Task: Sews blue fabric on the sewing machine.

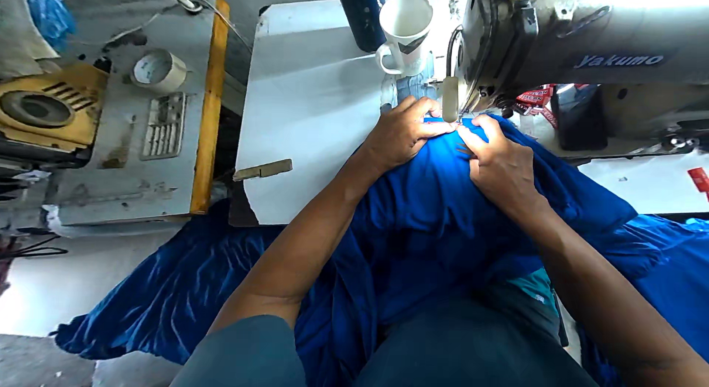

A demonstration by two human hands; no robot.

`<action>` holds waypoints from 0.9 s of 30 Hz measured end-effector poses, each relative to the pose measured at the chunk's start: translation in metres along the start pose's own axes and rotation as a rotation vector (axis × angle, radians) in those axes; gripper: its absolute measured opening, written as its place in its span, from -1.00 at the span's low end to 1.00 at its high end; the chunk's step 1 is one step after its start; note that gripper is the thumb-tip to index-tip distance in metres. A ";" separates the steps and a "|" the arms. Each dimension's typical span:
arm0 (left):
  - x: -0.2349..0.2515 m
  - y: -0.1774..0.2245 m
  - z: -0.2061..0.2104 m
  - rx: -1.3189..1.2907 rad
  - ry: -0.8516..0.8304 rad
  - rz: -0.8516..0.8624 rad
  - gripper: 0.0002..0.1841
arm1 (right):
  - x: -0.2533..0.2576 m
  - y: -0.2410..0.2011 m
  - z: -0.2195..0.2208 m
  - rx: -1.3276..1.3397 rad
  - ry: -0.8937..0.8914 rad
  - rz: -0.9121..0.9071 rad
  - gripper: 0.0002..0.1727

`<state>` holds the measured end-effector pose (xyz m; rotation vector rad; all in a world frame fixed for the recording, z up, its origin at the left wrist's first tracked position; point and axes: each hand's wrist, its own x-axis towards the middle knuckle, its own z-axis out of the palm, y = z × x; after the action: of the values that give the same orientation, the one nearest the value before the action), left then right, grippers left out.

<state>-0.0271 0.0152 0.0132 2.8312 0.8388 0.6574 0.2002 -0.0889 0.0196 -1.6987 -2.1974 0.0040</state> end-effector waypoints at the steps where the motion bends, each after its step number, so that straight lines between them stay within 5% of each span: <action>1: 0.000 0.000 0.001 0.012 -0.004 -0.001 -0.54 | 0.000 0.000 0.001 -0.005 -0.002 0.002 -0.49; 27: 0.004 0.005 0.002 0.069 -0.012 -0.046 -0.53 | 0.005 -0.006 0.003 -0.067 -0.017 0.089 -0.51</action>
<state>-0.0214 0.0131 0.0142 2.8644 0.9391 0.6168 0.1929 -0.0852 0.0194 -1.8381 -2.1552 -0.0326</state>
